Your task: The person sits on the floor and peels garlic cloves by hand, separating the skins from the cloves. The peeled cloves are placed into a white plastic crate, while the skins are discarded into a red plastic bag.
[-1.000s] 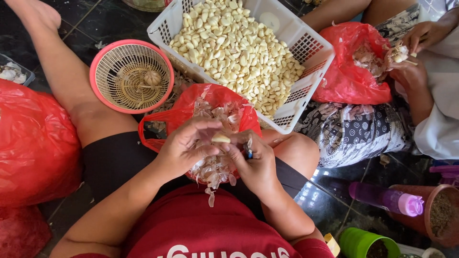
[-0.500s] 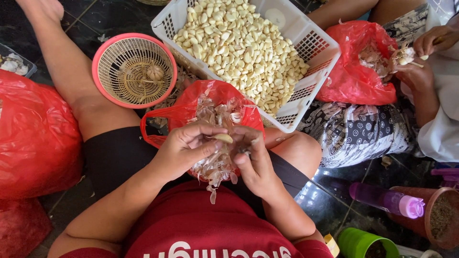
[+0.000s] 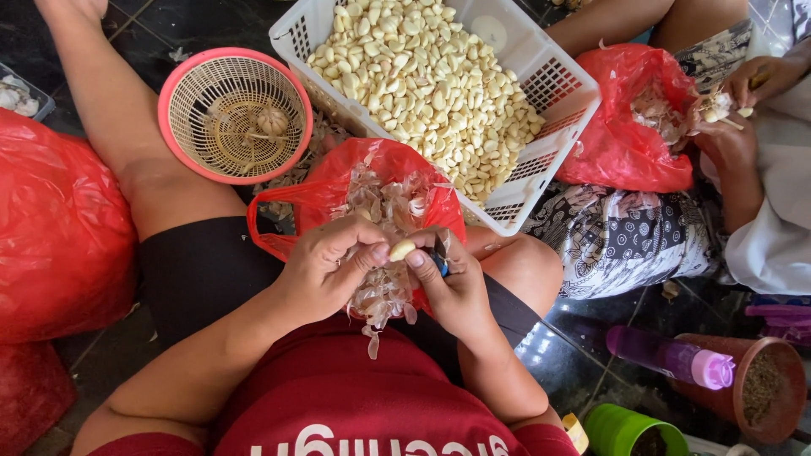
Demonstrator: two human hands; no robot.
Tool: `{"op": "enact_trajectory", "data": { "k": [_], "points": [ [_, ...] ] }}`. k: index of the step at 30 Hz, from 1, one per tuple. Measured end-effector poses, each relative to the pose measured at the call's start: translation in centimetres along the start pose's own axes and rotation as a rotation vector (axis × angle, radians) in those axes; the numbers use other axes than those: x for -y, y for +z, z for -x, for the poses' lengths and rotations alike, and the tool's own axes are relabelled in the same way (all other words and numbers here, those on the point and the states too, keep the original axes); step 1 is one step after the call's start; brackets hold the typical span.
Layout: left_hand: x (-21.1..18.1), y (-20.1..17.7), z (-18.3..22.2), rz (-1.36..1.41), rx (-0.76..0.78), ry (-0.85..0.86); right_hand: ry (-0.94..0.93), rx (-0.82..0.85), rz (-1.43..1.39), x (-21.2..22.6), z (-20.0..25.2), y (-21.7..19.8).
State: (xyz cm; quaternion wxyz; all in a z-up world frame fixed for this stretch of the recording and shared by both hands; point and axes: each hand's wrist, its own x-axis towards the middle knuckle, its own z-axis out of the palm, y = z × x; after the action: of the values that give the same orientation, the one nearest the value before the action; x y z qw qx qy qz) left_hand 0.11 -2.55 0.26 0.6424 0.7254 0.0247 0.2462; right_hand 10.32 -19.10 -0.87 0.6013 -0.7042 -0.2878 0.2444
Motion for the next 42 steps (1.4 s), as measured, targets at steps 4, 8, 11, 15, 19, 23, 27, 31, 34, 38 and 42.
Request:
{"op": "enact_trajectory", "data": {
  "k": [4,8,11,15,19,23,27,31,34,38,42],
  "points": [
    [1.3,0.3,0.6,0.028,-0.014,-0.012,0.032,0.03,-0.134,-0.9,0.0,-0.3],
    [1.4,0.9,0.7,0.107,-0.037,-0.016,0.126,0.088,-0.336,-1.1,0.1,-0.3],
    [0.6,1.5,0.4,0.101,-0.047,0.024,0.129,0.049,-0.339,-1.0,0.3,0.0],
    [2.5,1.2,0.5,0.035,0.013,0.074,0.01,0.085,-0.197,-0.3,-0.1,-0.5],
    [0.8,0.4,0.1,0.09,0.073,0.036,-0.075,0.188,-0.047,-0.3,-1.0,-1.3],
    [2.0,0.4,0.3,0.223,0.114,0.02,0.073,0.09,-0.252,-0.9,-0.8,-1.5],
    [2.8,0.6,0.4,0.291,0.09,-0.019,0.122,0.019,-0.394,-2.1,-0.3,-1.6],
    [2.2,0.7,0.5,0.226,0.144,-0.032,0.05,-0.055,-0.243,-0.7,-0.6,-1.1],
    [1.9,1.1,0.7,0.243,0.166,-0.126,-0.168,0.004,-0.048,0.8,-0.8,-0.5],
    [2.7,1.7,1.0,0.319,0.068,-0.155,-0.094,0.018,-0.232,2.6,-1.1,0.8],
    [2.4,2.3,0.9,-0.013,-0.122,-0.045,-0.098,-0.021,0.002,0.2,-0.7,-0.7]
  ]
}}
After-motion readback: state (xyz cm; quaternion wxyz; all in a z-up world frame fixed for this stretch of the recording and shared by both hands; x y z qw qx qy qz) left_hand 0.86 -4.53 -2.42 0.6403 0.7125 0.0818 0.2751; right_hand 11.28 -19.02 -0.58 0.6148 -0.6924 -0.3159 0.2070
